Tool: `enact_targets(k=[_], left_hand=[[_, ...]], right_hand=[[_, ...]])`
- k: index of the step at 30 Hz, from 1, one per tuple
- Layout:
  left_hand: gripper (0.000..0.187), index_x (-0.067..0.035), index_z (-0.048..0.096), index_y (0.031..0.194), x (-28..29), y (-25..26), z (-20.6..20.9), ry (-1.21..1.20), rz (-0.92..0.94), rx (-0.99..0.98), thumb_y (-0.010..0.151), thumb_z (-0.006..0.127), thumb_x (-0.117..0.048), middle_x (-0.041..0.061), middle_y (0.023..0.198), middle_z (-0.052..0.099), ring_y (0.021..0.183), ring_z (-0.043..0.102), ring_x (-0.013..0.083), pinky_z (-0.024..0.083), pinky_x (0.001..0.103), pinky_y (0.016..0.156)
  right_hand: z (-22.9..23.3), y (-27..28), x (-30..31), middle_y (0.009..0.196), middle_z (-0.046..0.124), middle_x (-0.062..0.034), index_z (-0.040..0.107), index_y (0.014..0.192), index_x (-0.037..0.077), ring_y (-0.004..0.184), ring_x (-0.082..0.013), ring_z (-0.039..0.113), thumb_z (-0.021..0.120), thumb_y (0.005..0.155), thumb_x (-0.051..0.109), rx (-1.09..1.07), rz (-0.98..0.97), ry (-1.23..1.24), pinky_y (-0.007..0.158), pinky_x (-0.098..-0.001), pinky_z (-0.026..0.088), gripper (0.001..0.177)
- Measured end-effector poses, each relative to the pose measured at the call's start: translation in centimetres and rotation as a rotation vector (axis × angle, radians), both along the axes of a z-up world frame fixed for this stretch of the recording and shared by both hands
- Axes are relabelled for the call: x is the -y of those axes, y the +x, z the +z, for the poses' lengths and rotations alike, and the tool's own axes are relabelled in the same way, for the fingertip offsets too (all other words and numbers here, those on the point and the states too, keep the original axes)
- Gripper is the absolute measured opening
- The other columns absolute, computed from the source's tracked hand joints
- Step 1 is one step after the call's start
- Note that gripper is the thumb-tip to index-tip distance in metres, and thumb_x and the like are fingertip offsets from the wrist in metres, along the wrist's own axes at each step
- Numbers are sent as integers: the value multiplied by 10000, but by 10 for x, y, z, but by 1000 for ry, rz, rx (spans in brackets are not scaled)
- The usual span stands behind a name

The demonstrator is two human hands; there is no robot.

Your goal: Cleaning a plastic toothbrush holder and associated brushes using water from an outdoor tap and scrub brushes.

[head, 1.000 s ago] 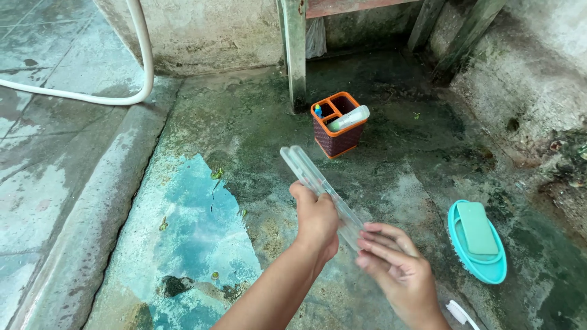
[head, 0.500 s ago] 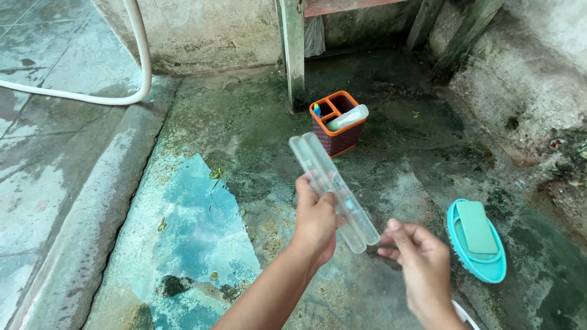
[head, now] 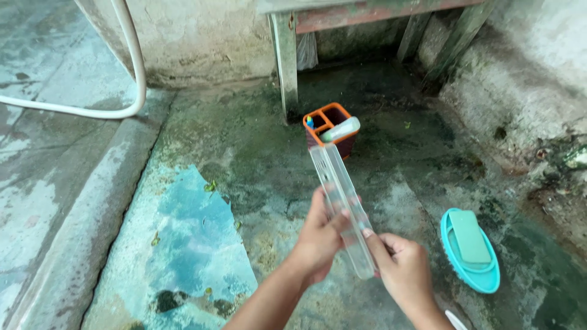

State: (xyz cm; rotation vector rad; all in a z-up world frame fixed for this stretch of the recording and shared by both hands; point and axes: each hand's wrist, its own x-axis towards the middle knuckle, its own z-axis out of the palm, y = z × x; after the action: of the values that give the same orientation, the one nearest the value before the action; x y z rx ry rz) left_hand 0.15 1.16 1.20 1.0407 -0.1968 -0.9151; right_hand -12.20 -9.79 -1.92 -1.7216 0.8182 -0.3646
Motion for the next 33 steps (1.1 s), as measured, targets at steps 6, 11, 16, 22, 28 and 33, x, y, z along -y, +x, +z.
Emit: enact_targets(k=[6, 11, 16, 22, 28, 33], left_hand=[[689, -305, 286, 1570, -14, -14, -30, 134, -303, 7, 991, 546, -38, 27, 1269, 624, 1134, 629, 158, 573, 423, 892], [696, -277, 293, 1599, -17, -21, -35, 163, -433, -27, 1003, 579, -60, 27, 1191, 645, 1085, 640, 179, 591, 410, 856], [507, -259, 371, 1526, -15, -9, -8, 137, -297, -94, 1032, 480, -280, -11, 1238, 684, 1082, 658, 122, 572, 406, 805], [456, -194, 462, 1547, -7, -20, -51, 40, -312, -163, 1137, 393, -383, 65, 1159, 554, 887, 534, 150, 580, 356, 790], [483, -118, 483, 1471, -4, -20, -22, 65, -298, -166, 1083, 367, -381, 110, 1278, 668, 1045, 710, 172, 643, 312, 848], [440, -163, 534, 1447, -8, -4, -38, 152, -77, -126, 1063, 438, -358, 108, 1214, 644, 971, 627, 225, 558, 398, 729]], right_hand=[[23, 19, 24, 548, 706, -25, 772, 766, 16, 489, -70, 622, 796, 817, 275, -15, -49, -394, 476, -267, 486, 265], [3, 31, 53, 707, 711, -48, 782, 887, 11, 616, -106, 605, 811, 846, 214, 76, -77, -161, 556, -275, 487, 210], [-13, 10, 24, 917, 754, -94, 777, 1190, 72, 786, -123, 699, 754, 810, 112, 106, 82, 71, 714, -281, 579, 382], [-24, -22, -12, 1416, 625, -36, 666, 1284, 88, 1305, -318, 554, 687, 827, 102, 212, 188, -1101, 1073, -446, 466, 457], [11, -5, -19, 1663, 310, -104, 569, 1401, 8, 1505, -493, 146, 567, 841, 351, -70, 283, -1162, 1080, -753, 116, 657], [-87, -32, -15, 1550, 468, -73, 638, 1308, 130, 1476, -438, 268, 693, 850, 412, 181, 368, -1244, 1070, -706, 205, 541]])
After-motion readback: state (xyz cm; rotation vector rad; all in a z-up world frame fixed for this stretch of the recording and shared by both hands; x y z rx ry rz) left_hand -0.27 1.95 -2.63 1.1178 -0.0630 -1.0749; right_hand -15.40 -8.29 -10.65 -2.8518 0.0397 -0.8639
